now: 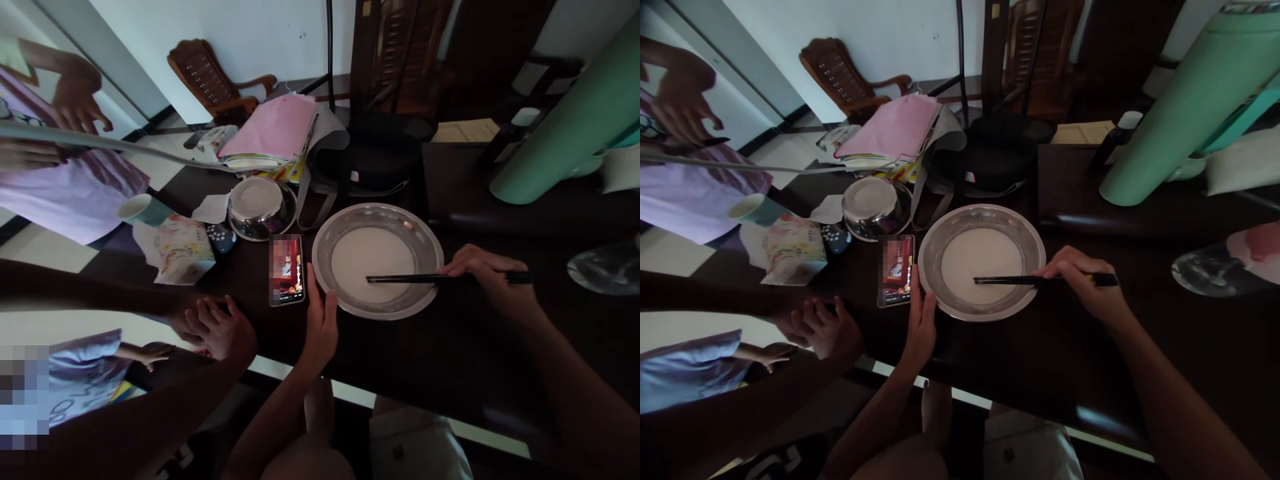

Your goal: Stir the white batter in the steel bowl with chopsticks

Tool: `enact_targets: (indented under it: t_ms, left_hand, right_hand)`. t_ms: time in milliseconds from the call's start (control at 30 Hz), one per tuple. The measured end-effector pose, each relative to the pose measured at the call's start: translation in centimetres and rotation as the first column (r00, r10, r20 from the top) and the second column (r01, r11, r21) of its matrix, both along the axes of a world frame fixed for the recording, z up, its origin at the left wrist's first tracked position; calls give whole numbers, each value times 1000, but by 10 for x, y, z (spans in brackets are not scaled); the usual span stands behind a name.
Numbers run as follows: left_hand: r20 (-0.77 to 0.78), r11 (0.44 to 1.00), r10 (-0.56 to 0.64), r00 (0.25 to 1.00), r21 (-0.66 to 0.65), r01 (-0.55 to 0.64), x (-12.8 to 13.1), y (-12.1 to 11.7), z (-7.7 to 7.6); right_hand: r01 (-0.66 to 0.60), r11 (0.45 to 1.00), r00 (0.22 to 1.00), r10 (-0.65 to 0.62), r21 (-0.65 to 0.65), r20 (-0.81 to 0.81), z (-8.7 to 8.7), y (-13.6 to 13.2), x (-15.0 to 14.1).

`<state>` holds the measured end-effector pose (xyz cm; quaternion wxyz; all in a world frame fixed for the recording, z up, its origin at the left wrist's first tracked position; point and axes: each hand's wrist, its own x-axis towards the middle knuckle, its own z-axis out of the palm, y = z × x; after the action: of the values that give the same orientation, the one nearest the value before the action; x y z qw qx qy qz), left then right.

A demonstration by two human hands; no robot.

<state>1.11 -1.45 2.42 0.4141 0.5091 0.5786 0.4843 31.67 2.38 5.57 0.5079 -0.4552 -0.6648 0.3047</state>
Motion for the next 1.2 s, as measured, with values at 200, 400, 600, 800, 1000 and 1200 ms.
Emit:
enact_targets:
  t_ms: [200,400,600,800,1000,1200]
  left_hand:
    - [53,999,44,998,7,-44,2,16,3]
    - [-17,999,7,1000,41,-6,-2,9,-7]
    - [-31,999,2,1000,52,0,-4,8,-7]
    - [-38,999,7,999,54,-5,-4,9,-7]
    - [-52,999,9,999,48,-7,-4,9,-9]
    - [-39,999,14,999,53,-12,-4,10,-9]
  right_hand:
    - [103,994,994,-104,21,40,1,0,1]
    - [-10,1000,999,10,4,48,1,0,1]
    - [150,988,988,-148,-28,47,-1,-1,4]
    - [1,1000,997,-3,30,76,2,1,2]
    - [63,998,997,-62,-15,56,0,1,4]
    - [78,996,992,-81,42,95,2,2,2]
